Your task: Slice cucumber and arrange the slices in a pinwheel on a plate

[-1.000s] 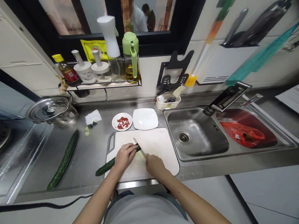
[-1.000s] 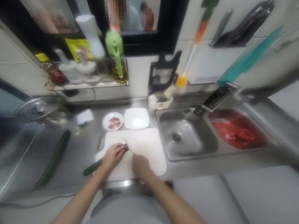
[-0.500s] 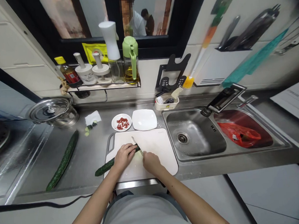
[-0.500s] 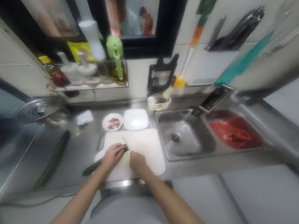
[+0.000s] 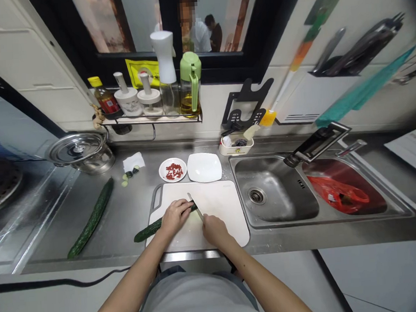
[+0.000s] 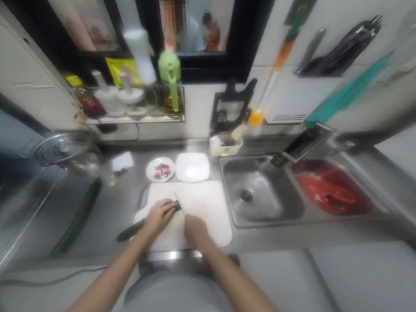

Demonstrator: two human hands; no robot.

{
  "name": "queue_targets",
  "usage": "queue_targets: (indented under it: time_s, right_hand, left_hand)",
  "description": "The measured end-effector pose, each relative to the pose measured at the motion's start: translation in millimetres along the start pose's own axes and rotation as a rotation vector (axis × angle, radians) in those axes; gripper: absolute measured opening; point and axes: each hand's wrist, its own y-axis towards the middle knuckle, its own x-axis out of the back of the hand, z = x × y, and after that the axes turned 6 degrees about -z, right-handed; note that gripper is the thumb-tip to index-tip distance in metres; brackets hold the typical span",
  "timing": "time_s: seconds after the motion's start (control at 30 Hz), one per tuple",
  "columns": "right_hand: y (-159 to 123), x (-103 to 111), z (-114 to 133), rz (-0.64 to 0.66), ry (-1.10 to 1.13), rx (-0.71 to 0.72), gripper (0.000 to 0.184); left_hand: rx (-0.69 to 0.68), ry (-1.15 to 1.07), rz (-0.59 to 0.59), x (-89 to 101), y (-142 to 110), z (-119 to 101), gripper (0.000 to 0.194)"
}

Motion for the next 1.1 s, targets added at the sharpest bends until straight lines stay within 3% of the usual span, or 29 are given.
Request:
queue_targets:
  time_s: [0.47, 0.9, 1.1]
  right_hand:
    - [27.6, 8.2, 18.7, -0.037, 0.020, 0.000, 0.033]
    - [-16.4, -5.7, 0.7, -0.013, -0.016, -0.050, 0.034]
    - [-16.1, -4.4, 0.9, 0.014, -0.024, -0.092, 0.034]
  left_hand:
    - [0.013, 0.019, 0.015, 4.3, 1.4, -4.0, 0.025]
    - [0.052, -0.015, 0.025, 4.3, 1.7, -6.3, 0.027]
    - [0.075, -0.023, 0.030, 4.1, 3.1, -9.1, 0.027]
